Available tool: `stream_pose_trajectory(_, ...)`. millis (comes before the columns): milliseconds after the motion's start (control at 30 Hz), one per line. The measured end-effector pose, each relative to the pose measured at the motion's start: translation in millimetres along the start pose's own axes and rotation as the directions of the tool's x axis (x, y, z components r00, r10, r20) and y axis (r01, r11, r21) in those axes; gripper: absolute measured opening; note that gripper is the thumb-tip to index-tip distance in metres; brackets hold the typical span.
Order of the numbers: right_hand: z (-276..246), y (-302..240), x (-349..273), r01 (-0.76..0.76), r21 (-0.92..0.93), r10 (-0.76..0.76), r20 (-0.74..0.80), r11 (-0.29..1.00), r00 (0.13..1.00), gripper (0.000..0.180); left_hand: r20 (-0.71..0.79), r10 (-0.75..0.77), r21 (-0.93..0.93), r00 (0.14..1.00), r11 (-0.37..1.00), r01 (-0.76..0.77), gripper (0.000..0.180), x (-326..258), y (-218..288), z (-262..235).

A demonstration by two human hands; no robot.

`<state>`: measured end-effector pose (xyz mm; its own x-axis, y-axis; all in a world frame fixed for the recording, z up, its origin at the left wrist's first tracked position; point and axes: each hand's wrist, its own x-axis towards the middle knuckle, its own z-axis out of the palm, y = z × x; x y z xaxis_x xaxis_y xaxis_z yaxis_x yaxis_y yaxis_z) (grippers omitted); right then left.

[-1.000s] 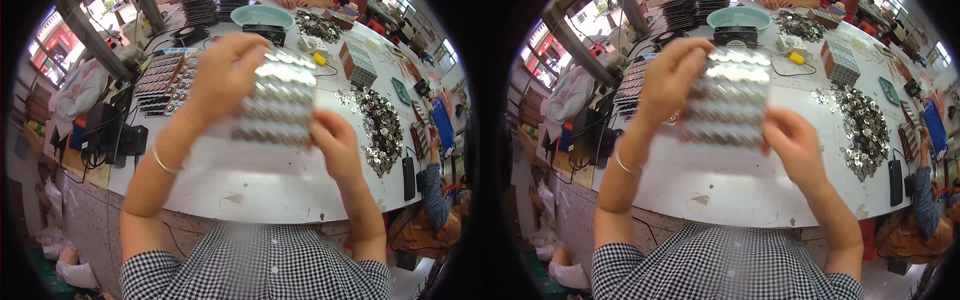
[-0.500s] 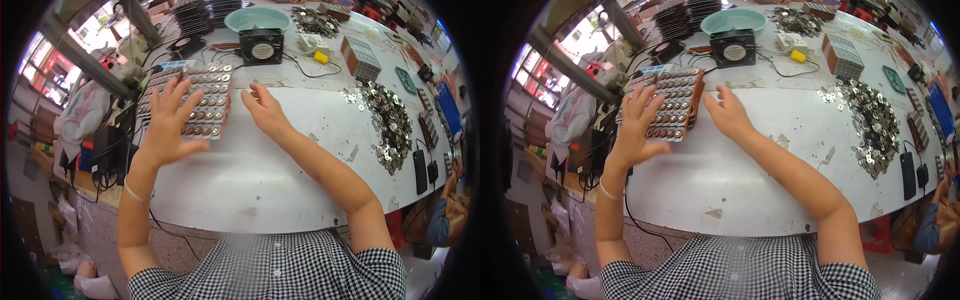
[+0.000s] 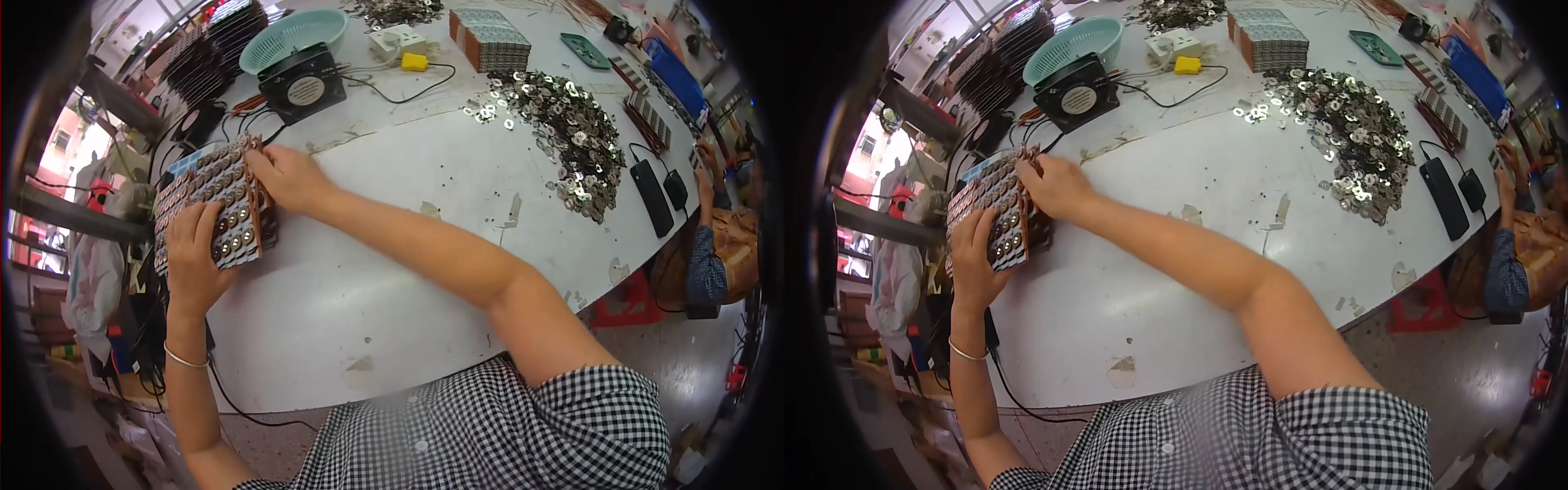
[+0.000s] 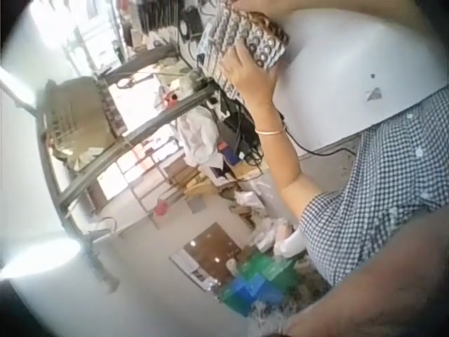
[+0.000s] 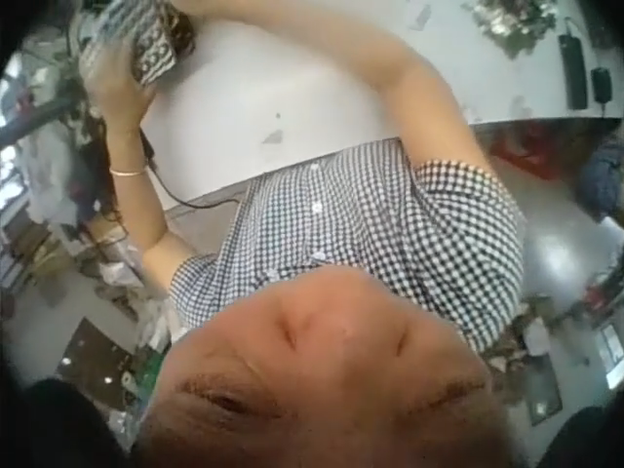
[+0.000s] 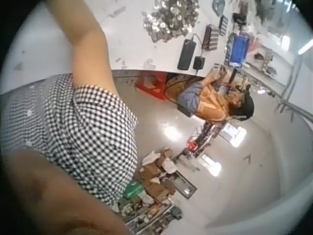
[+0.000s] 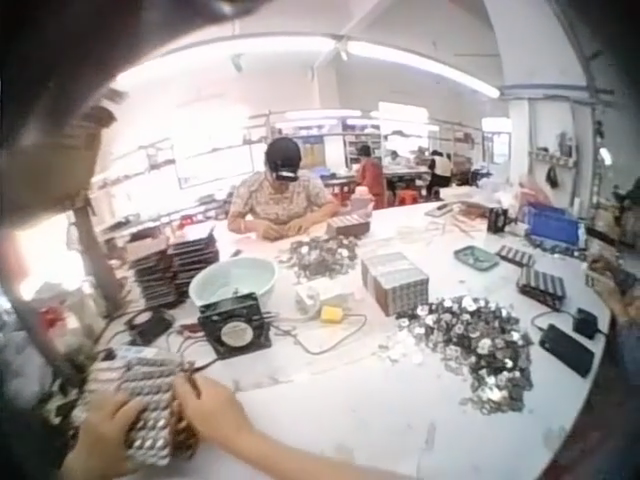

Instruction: The recorder places small metal components into a grid on a board and then secures a stack of finished boards with plastic film.

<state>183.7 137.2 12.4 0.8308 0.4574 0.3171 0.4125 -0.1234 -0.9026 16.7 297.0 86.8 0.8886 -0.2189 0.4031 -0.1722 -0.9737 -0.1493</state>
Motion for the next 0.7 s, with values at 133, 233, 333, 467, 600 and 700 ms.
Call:
stream_pose_trajectory(133, -117, 61, -18, 0.375, -0.756, -0.442, 0.127, 0.537, 0.888, 0.037, -0.018, -0.042, -0.017, 0.999, 0.999, 0.042, 0.073, -7, 2, -1)
stream_pose_trajectory(233, -215, 104, -23, 0.249, -0.924, -0.296, 0.160, 0.292, 0.942, 0.032, -0.011, -0.041, 0.004, 0.999, 0.999, 0.041, 0.072, -1, 1, -3)
stream_pose_trajectory(333, -289, 116, -26, 0.230, -0.951, -0.314, 0.158, 0.208, 0.936, 0.031, 0.034, -0.019, 0.049, 0.999, 0.999, 0.017, 0.086, -1, 3, -3)
stream_pose_trajectory(467, -318, 107, -44, 0.154, -0.882, -0.049, 0.148, 0.445, 0.988, 0.032, 0.056, -0.002, 0.038, 0.998, 0.999, -0.001, 0.083, -2, 26, -20)
stream_pose_trajectory(600, -323, 97, -52, 0.334, -0.705, -0.163, 0.301, 0.626, 0.940, 0.029, -0.121, 0.160, -0.171, 0.980, 0.969, -0.179, 0.068, 3, 67, -17)
stream_pose_trajectory(700, -369, 108, -48, 0.134, -0.935, -0.313, 0.026, 0.329, 0.949, 0.029, -0.035, 0.227, -0.319, 0.973, 0.920, -0.226, 0.064, 35, 129, 6)
